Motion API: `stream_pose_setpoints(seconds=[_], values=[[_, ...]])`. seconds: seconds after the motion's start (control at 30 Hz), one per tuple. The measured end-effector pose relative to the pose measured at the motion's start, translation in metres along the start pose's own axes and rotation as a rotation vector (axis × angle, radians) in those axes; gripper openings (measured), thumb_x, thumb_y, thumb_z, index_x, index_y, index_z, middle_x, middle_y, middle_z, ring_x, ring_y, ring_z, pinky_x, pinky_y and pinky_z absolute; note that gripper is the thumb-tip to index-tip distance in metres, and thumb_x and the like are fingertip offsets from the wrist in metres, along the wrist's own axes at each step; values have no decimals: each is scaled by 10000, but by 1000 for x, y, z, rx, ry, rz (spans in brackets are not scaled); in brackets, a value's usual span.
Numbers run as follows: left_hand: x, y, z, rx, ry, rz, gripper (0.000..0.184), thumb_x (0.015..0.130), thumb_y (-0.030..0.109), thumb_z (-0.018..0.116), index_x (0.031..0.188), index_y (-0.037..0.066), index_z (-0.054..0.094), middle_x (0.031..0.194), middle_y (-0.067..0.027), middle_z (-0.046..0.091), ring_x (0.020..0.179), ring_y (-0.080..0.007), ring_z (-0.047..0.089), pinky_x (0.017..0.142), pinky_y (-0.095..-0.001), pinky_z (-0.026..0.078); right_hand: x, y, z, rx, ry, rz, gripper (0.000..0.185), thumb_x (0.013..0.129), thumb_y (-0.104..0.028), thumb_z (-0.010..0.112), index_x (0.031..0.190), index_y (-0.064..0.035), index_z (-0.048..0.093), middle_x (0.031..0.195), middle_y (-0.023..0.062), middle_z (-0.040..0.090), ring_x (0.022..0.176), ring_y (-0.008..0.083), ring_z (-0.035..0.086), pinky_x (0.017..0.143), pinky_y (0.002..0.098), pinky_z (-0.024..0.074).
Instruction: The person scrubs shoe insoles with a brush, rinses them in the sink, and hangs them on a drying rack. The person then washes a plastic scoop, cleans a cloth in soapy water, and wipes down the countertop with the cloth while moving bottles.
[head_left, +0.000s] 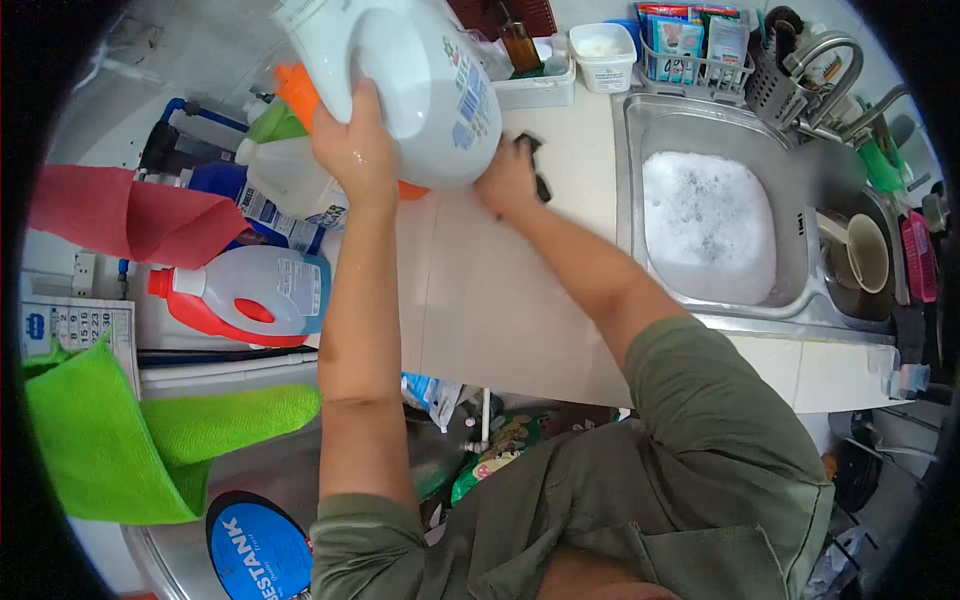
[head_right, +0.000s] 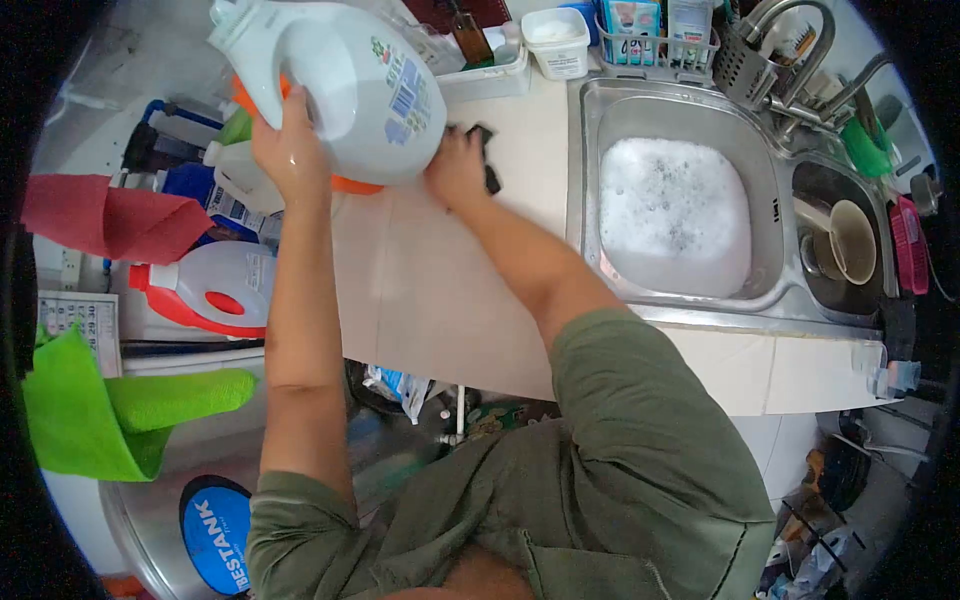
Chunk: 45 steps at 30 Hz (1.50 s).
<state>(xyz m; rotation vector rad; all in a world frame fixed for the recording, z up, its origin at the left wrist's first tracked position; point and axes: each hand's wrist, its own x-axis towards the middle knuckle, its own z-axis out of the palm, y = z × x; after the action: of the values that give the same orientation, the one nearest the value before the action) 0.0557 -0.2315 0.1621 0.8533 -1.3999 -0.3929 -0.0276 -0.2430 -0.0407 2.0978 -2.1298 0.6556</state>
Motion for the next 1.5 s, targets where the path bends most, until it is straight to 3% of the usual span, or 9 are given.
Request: stream_pose_setpoints(seconds=[0.27, 0.53, 0.8, 0.93, 1.07, 1.2, 1.33, 1.43, 1.5], values=[[-47, -46, 27, 158, -34, -35, 283, 764, 213, 602, 873, -47, 574, 835, -172, 620, 753, -276, 593, 683, -347, 446, -16, 160, -9, 93, 355, 427, 432, 840, -270, 442, 1205, -38, 438, 1249, 131, 432, 1163, 351, 359, 897, 539, 316], [-66, -56, 24, 332, 43, 19, 478, 746, 284, 637, 1018, -54, 437, 946, -206, 534, 882, -359, 518, 779, -424, 392, -137, 122, -52, 319, 165, 421, 438, 856, -256, 436, 1232, -38, 378, 1205, 187, 455, 1112, 352, 421, 881, 531, 343], [-197, -10, 21, 400, -217, 105, 587, 710, 248, 669, 1118, -42, 362, 1160, -221, 399, 1131, -372, 352, 954, -451, 256, -238, 123, -139, 350, -304, 77, 343, 844, -194, 473, 1171, -94, 441, 1128, 203, 517, 1153, 347, 410, 971, 514, 265], [-246, 19, 66, 382, -365, 238, 607, 673, 233, 682, 1158, 24, 382, 1188, -177, 422, 1141, -365, 352, 942, -473, 255, -258, 156, -165, 338, -201, -99, 220, 785, -152, 546, 1001, -118, 562, 873, 112, 614, 890, 316, 538, 923, 483, 320], [-274, 55, 115, 144, -640, 60, 294, 707, 186, 665, 933, 43, 542, 1026, -205, 539, 948, -298, 530, 809, -390, 399, -269, 226, -190, 258, -251, -108, 127, 745, -117, 556, 864, -93, 593, 745, 109, 605, 795, 301, 554, 779, 441, 396], [-301, 57, 185, -67, -1088, -785, 419, 821, 431, 523, 932, 29, 567, 879, -114, 593, 688, -189, 548, 677, -349, 434, -260, 312, -185, 193, -329, 204, 183, 798, -162, 505, 921, -59, 593, 782, 167, 606, 748, 337, 569, 703, 386, 446], [-324, 65, 256, -414, -877, -1150, 511, 829, 477, 493, 941, -16, 567, 821, -75, 604, 666, -159, 545, 626, -282, 437, -194, 346, -204, 1045, -120, 686, 401, 844, -333, 486, 974, 36, 575, 880, 192, 613, 831, 280, 591, 740, 345, 436], [-324, 35, 305, -605, -865, -947, 483, 791, 453, 564, 966, 3, 585, 834, -72, 607, 713, -185, 557, 676, -342, 444, -143, 362, -234, 237, 189, 245, 337, 829, -297, 522, 948, 11, 588, 950, 192, 575, 878, 316, 547, 770, 360, 420], [-301, 27, 321, -70, -902, -572, 389, 758, 371, 603, 932, 24, 615, 869, -133, 623, 784, -264, 597, 699, -374, 459, -116, 367, -255, -307, 640, -119, 201, 784, -164, 549, 901, -7, 597, 961, 197, 553, 883, 368, 522, 773, 433, 409]])
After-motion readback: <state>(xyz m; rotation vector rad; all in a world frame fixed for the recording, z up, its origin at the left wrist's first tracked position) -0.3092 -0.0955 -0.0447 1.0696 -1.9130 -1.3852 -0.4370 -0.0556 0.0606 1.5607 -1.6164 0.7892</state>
